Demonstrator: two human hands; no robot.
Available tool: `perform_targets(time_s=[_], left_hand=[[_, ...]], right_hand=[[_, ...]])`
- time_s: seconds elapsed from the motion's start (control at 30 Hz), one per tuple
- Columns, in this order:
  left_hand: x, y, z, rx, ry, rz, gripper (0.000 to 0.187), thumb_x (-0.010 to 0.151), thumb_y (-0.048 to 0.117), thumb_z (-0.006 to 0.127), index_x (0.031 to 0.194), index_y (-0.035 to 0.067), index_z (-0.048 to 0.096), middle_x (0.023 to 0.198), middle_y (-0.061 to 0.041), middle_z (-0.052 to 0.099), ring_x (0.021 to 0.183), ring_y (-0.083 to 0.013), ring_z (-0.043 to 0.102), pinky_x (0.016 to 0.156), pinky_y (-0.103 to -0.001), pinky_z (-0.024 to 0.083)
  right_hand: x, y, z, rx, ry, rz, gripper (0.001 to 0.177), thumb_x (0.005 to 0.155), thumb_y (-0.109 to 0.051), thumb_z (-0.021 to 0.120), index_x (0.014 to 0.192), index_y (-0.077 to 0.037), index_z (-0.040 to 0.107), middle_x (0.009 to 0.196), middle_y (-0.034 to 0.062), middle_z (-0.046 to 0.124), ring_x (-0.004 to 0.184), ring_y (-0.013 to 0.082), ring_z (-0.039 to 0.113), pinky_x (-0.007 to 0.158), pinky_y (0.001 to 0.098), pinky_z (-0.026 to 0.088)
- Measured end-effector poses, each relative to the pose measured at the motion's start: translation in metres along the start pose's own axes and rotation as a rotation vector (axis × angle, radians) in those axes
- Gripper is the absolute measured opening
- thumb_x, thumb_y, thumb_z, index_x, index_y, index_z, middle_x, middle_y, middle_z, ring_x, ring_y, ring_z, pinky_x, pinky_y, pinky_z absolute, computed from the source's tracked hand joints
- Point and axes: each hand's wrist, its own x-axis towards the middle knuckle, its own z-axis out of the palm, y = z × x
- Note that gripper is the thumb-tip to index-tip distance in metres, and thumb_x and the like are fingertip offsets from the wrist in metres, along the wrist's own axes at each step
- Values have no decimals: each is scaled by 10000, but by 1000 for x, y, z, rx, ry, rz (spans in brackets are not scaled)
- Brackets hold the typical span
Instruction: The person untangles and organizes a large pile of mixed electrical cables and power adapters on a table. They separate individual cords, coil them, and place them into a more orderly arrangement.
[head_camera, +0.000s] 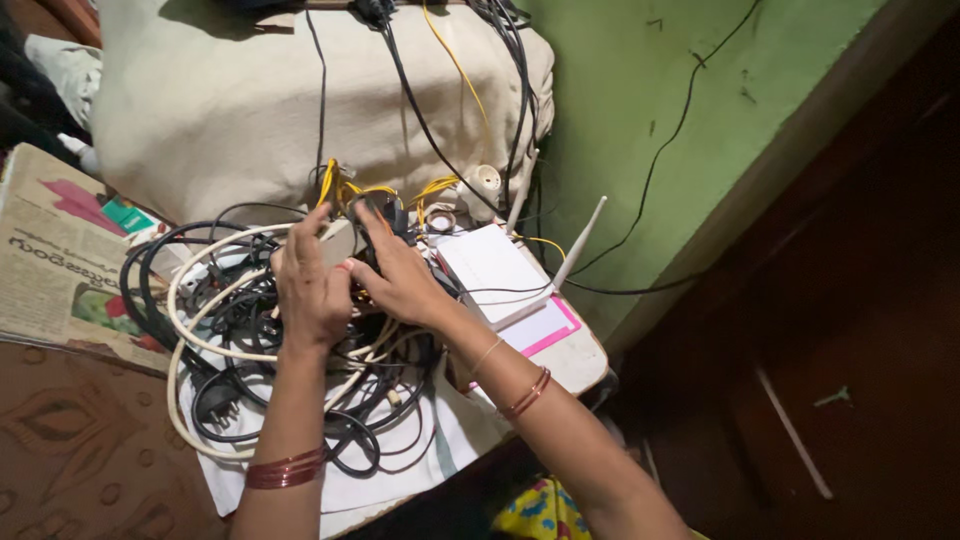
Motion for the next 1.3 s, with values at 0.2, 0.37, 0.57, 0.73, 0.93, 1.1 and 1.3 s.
perform_targets(time_s=[0.2,0.37,0.57,0.73,0.93,1.1,1.3], left_hand=[[1,-5,7,-130,107,34,601,897,-55,497,1487,24,414,1390,-236,551,1284,-399,555,1114,-478,437],[2,-9,10,-11,104,-39,531,863,-10,654,1388,26,578,1227,-213,653,1125,-415,626,982,-487,485],[8,-18,23,122,68,-103,395,895,86,729,1286,80,671,1146,-154,695,1068,-368,652,963,-477,472],[11,-21,25,122,74,20,469,869,34,655,1336,63,664,1230,-158,676,1124,-359,639,974,-474,449],[6,-9,19,122,58,25,393,809,48,614,1192,81,694,1083,-127,677,1037,-350,639,973,-467,462],[7,-7,19,128,67,4,393,816,62,611,1198,84,702,1067,-123,684,1026,-339,645,973,-453,458],[9,-3,18,159,43,8,467,748,73,602,1204,80,702,1098,-112,704,1050,-312,655,1018,-444,447]], right_hand=[[3,15,-6,163,-16,283,437,999,-263,677,1379,-56,616,1273,200,677,1180,296,668,1025,376,512],[9,31,10,238,54,383,447,946,-193,616,1370,-53,599,1218,194,731,1115,283,727,948,359,548],[2,37,24,64,134,175,637,950,-168,591,1537,-71,363,1455,263,533,1281,417,585,1043,414,472],[1,19,18,39,102,140,685,970,-241,609,1578,-126,317,1487,251,532,1308,419,571,1057,434,468],[1,-8,8,94,143,330,433,990,-346,631,1348,-113,561,1138,190,735,1066,342,734,895,397,562],[-2,-12,7,124,172,304,371,993,-333,639,1274,-92,605,1078,171,748,1018,309,746,864,360,565],[-5,-7,7,246,199,200,285,1000,-193,612,1242,-51,666,1171,150,735,1082,268,727,931,341,546]])
